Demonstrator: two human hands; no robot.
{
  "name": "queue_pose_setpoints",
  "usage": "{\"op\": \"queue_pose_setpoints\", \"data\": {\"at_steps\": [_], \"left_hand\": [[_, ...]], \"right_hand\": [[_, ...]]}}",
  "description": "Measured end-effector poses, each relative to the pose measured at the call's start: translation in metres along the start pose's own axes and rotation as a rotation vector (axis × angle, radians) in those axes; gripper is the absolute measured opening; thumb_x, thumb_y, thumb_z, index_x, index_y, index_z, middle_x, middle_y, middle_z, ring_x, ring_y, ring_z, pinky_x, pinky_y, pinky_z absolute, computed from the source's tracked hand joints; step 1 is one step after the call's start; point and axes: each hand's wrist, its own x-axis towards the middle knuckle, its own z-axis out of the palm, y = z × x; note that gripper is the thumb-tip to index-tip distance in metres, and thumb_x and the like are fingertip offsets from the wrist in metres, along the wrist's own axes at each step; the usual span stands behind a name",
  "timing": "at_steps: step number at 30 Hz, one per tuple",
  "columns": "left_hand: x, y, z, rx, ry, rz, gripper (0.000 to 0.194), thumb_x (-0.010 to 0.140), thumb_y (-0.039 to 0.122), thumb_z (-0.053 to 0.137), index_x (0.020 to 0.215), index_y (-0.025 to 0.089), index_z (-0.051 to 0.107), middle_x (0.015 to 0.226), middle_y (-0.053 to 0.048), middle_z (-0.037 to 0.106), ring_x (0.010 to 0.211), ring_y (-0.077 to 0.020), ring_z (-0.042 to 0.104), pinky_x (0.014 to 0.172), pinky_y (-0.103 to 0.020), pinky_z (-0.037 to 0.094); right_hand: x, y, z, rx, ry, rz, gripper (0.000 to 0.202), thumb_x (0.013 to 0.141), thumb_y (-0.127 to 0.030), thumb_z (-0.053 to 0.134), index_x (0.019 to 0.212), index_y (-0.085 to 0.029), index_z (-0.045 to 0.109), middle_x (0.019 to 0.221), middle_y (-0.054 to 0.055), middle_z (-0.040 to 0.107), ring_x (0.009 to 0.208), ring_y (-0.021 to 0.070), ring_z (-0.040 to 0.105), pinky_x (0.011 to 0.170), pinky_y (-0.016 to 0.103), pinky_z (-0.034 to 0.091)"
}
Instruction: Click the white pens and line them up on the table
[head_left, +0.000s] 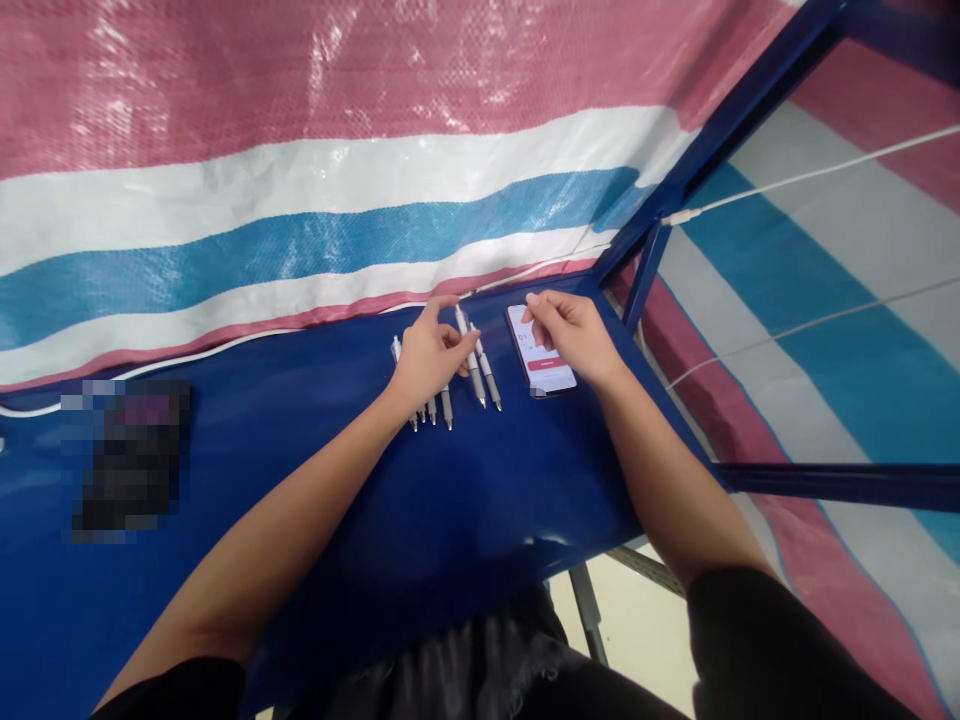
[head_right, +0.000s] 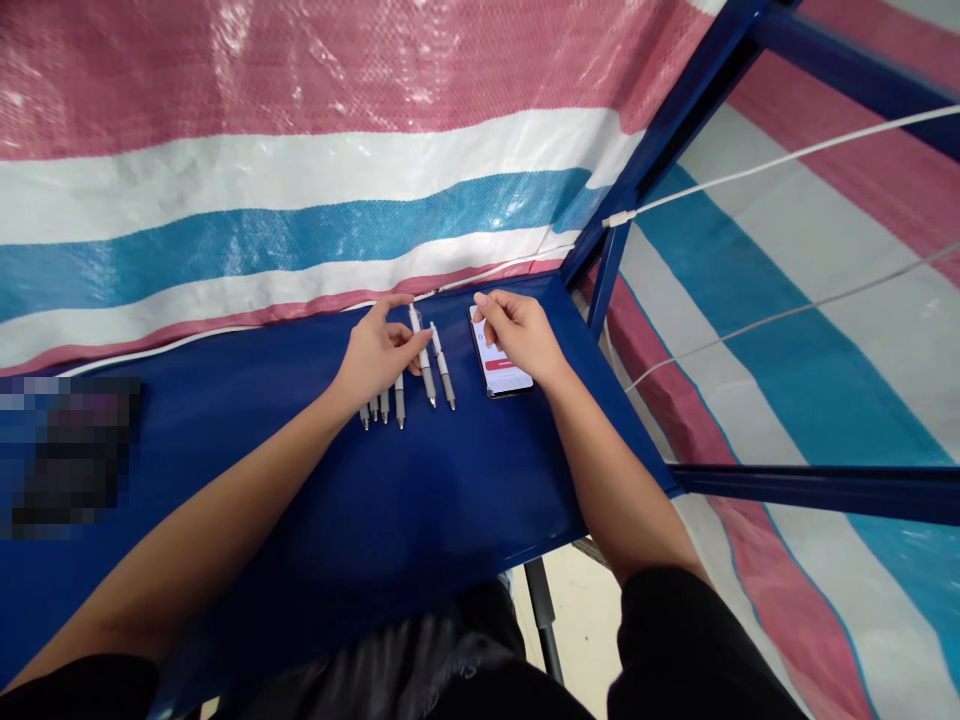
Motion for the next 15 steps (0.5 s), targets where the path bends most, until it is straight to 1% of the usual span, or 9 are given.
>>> {"op": "queue_pose_setpoints", "data": {"at_steps": [2,5,7,11,15], "left_hand": [[0.0002,-0.0008,0.0007,-0.015,0.004,0.005,0.045,0.090,0.024,0.077,0.131,0.022,0.059,0.059,0.011,0.068,0.045,-0.0156,0.068,0.053,-0.027,0.054],[0.0003,-0.0025,0.0008,-0.026,-0.011,0.016,0.035,0.089,0.024,0.076,0.121,0.024,0.060,0.056,0.011,0.065,0.042,-0.0149,0.066,0.048,-0.025,0.051],[0.0001,-0.0025,0.0005,-0.035,-0.022,0.006,0.032,0.089,0.024,0.076,0.117,0.024,0.060,0.055,0.011,0.064,0.041,-0.0149,0.066,0.047,-0.025,0.051],[-0.0003,-0.0003,0.0002,-0.010,-0.031,-0.023,0.032,0.088,0.022,0.077,0.115,0.023,0.060,0.053,0.011,0.064,0.041,-0.0151,0.066,0.048,-0.025,0.051],[0.0004,-0.0006,0.0022,-0.029,-0.029,0.007,0.039,0.086,0.022,0.077,0.120,0.023,0.059,0.054,0.012,0.064,0.041,-0.0153,0.066,0.048,-0.026,0.052]], "right_hand": [[0.0000,-0.0002,0.0003,-0.009,-0.005,0.010,0.069,0.088,-0.091,0.066,0.075,-0.023,0.066,0.054,-0.003,0.057,0.049,0.0131,0.046,0.056,0.031,0.039],[-0.0003,-0.0007,0.0007,-0.013,-0.011,0.016,0.070,0.087,-0.092,0.066,0.075,-0.023,0.066,0.054,-0.003,0.057,0.049,0.0131,0.047,0.056,0.031,0.039],[-0.0002,-0.0008,0.0004,-0.008,-0.009,0.018,0.070,0.087,-0.092,0.066,0.075,-0.023,0.066,0.054,-0.002,0.057,0.049,0.0130,0.047,0.055,0.031,0.039],[0.0013,0.0011,-0.0032,0.008,0.007,0.025,0.070,0.086,-0.092,0.067,0.076,-0.023,0.067,0.055,-0.002,0.058,0.049,0.0132,0.047,0.054,0.031,0.038],[0.0035,0.0047,-0.0084,0.022,0.041,0.021,0.066,0.087,-0.089,0.068,0.080,-0.023,0.067,0.056,-0.002,0.057,0.050,0.0136,0.046,0.054,0.031,0.038]]}}
